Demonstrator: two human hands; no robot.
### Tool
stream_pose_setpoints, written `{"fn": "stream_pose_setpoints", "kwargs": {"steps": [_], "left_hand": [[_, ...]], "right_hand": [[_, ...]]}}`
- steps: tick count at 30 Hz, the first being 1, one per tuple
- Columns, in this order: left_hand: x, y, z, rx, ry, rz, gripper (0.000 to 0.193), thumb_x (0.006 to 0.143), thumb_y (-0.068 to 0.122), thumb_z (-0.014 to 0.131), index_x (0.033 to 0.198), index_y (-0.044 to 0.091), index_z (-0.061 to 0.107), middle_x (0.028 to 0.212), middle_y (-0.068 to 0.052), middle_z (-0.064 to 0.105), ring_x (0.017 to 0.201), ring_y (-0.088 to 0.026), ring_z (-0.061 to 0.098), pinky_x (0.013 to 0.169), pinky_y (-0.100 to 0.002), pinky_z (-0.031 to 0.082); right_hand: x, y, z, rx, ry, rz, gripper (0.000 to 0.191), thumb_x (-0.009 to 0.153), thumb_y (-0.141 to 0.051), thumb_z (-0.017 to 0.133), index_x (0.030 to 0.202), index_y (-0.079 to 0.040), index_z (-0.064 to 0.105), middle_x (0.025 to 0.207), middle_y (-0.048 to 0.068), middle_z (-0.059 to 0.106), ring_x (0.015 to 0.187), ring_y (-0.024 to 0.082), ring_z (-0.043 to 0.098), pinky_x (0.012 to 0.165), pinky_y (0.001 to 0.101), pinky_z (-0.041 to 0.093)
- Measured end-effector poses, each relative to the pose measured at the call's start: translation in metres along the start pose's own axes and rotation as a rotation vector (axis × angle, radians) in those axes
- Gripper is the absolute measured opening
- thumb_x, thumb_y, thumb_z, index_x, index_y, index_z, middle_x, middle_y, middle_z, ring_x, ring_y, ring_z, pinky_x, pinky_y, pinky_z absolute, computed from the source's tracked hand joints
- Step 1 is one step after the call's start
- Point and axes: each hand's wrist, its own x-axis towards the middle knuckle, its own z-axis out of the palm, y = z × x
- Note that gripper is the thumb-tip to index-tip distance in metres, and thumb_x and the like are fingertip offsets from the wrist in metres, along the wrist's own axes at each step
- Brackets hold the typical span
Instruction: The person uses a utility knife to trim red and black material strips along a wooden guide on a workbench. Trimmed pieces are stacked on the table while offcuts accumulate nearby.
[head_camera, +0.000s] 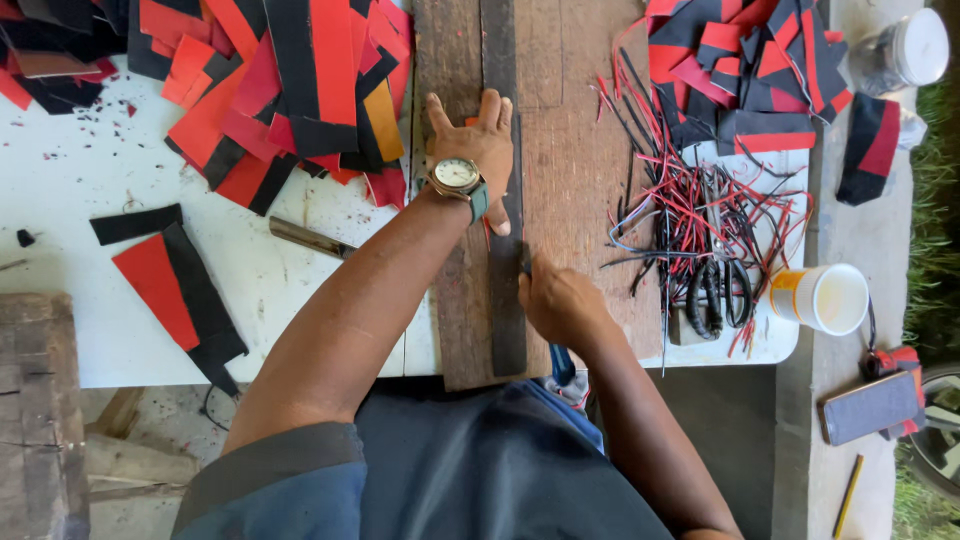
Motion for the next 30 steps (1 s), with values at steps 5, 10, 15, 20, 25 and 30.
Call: {"fn": "stream_pose_setpoints", "kwargs": {"steps": [5,10,15,20,25,30], "left_hand": [[0.001,-0.001,0.006,-0.004,0.036,0.026,0.174,0.024,0.066,0.1,0.158,-0.003,0.013,0.158,-0.012,0.024,0.151,-0.023,0.018,0.114,-0.075,0.016],[0.005,-0.01,0.01,-0.041,0.054,-0.001,0.176,0.024,0.067,0.099,0.16,0.0,0.009,0.159,-0.01,0.024,0.149,-0.021,0.028,0.117,-0.072,0.015],[0.003,-0.012,0.012,-0.11,0.035,0.014,0.177,0.024,0.065,0.1,0.161,0.001,0.007,0.163,-0.012,0.019,0.141,-0.024,0.042,0.118,-0.071,0.011],[0.001,-0.014,0.008,-0.153,-0.019,0.01,0.175,0.027,0.062,0.1,0.162,0.003,0.006,0.166,-0.011,0.018,0.131,-0.028,0.056,0.121,-0.069,0.008],[0.0,-0.014,0.006,-0.173,0.009,0.019,0.176,0.023,0.059,0.102,0.161,0.004,0.007,0.164,-0.011,0.017,0.13,-0.027,0.057,0.12,-0.069,0.008],[0.001,-0.011,0.006,-0.134,0.046,0.027,0.176,0.021,0.062,0.102,0.158,0.001,0.009,0.16,-0.011,0.021,0.139,-0.028,0.047,0.117,-0.071,0.01]], "right_hand": [[-0.03,0.008,-0.021,0.106,-0.077,0.058,0.034,0.098,-0.036,0.05,0.104,-0.003,0.057,0.088,0.032,0.068,0.087,0.053,0.066,0.079,0.0609,0.049],[0.067,0.009,-0.066,0.217,0.204,-0.002,0.036,0.101,-0.034,0.048,0.102,0.0,0.062,0.099,0.033,0.068,0.099,0.052,0.064,0.086,0.0579,0.049],[0.148,-0.01,-0.092,0.12,0.189,0.082,0.043,0.1,-0.038,0.046,0.111,0.0,0.063,0.113,0.033,0.066,0.108,0.051,0.062,0.094,0.0571,0.047],[0.16,-0.019,-0.098,0.057,0.093,0.137,0.048,0.101,-0.041,0.044,0.116,0.001,0.064,0.117,0.032,0.066,0.112,0.049,0.062,0.097,0.0559,0.047],[0.157,-0.018,-0.092,0.018,0.018,0.158,0.042,0.102,-0.037,0.046,0.113,-0.002,0.067,0.115,0.029,0.068,0.111,0.046,0.064,0.096,0.0539,0.05],[0.158,-0.013,-0.08,-0.321,-0.05,-0.168,0.025,0.096,-0.013,0.053,0.113,0.001,0.066,0.108,0.028,0.071,0.1,0.046,0.07,0.08,0.054,0.057]]}}
